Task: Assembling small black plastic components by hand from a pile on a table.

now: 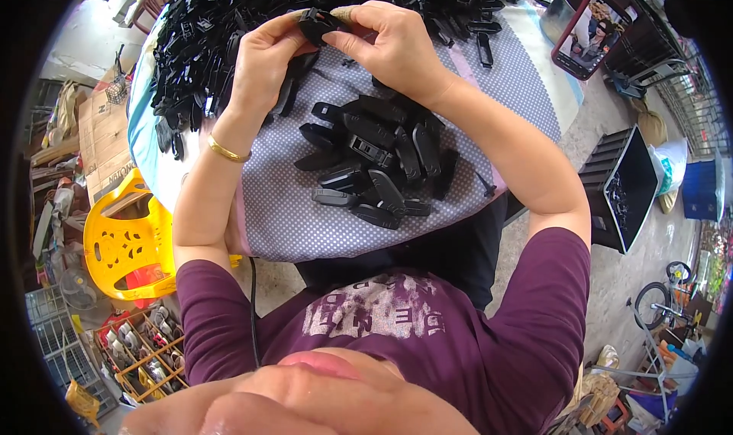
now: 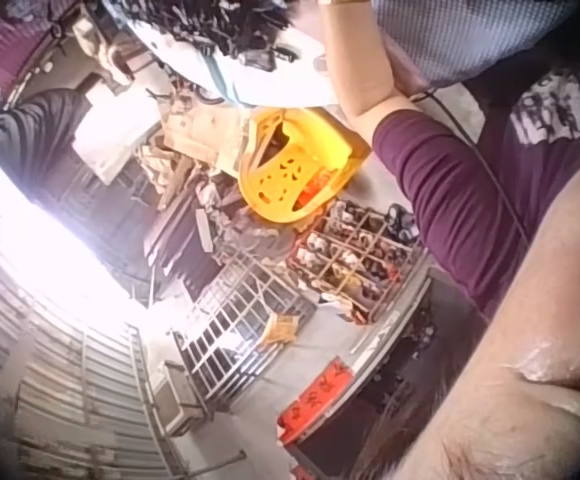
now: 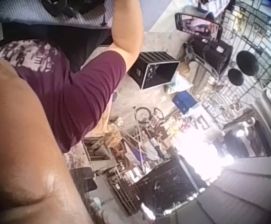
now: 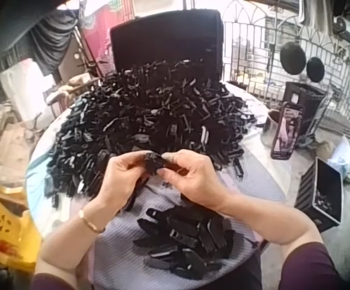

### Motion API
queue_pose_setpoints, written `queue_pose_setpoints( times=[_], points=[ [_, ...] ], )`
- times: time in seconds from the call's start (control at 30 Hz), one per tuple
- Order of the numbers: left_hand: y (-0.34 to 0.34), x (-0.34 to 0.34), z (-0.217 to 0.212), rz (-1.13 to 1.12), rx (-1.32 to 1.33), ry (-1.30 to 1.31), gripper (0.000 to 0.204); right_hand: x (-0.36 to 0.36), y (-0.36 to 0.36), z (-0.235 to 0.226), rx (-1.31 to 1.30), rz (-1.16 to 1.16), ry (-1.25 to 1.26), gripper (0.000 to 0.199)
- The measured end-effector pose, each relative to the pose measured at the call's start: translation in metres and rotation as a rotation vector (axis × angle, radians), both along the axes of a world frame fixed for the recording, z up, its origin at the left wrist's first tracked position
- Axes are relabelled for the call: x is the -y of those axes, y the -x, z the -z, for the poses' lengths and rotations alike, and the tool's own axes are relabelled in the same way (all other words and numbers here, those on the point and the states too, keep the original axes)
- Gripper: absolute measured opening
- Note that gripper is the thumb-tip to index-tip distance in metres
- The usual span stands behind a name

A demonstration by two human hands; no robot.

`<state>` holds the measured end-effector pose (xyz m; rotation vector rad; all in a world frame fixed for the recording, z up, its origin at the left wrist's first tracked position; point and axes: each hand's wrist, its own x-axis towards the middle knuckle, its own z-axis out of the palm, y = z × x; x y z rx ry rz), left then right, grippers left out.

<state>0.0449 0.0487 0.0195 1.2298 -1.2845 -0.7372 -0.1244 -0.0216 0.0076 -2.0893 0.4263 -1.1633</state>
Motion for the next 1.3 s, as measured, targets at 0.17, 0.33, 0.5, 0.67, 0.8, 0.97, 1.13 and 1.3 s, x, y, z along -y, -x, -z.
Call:
queue_pose_setpoints(
  times=[0.17, 0.33, 0.5, 0.67, 0.8, 0.97, 1.13, 1.3],
  points=[
    [0.012, -0.003, -0.002, 0.005, -0.182, 0.026, 0.027, 0.002, 0.001, 0.001, -0.051, 0.072, 0.070, 0.026],
    [0.025, -0.007, -0.003, 0.002, -0.196, 0.033, 0.028, 0.001, 0.003, -0.002, -0.048, 0.183, 0.366, 0.024],
    [0.025, -0.008, -0.009, -0.011, -0.086, 0.135, 0.026, -0.002, -0.004, 0.000, -0.011, 0.176, 0.171, 0.026],
    [0.014, -0.008, -0.012, 0.122, -0.008, 0.182, 0.021, 0.004, 0.004, 0.000, -0.162, -0.203, -0.218, 0.036],
    [0.003, -0.012, -0.015, 0.145, 0.031, 0.160, 0.021, -0.008, 0.002, -0.006, -0.255, -0.063, -0.080, 0.030],
    [0.016, -0.031, -0.041, 0.157, 0.404, 0.078, 0.021, 0.023, 0.005, -0.003, -0.371, -0.145, 0.311, 0.027],
    [0.058, -0.063, -0.033, 0.346, 1.019, 0.332, 0.042, 0.031, -0.009, 0.006, -0.264, -0.015, 0.549, 0.018],
    [0.043, -0.051, -0.034, 0.341, 0.869, 0.317, 0.025, 0.020, -0.035, 0.016, -0.465, -0.171, 0.679, 0.030]
  ],
)
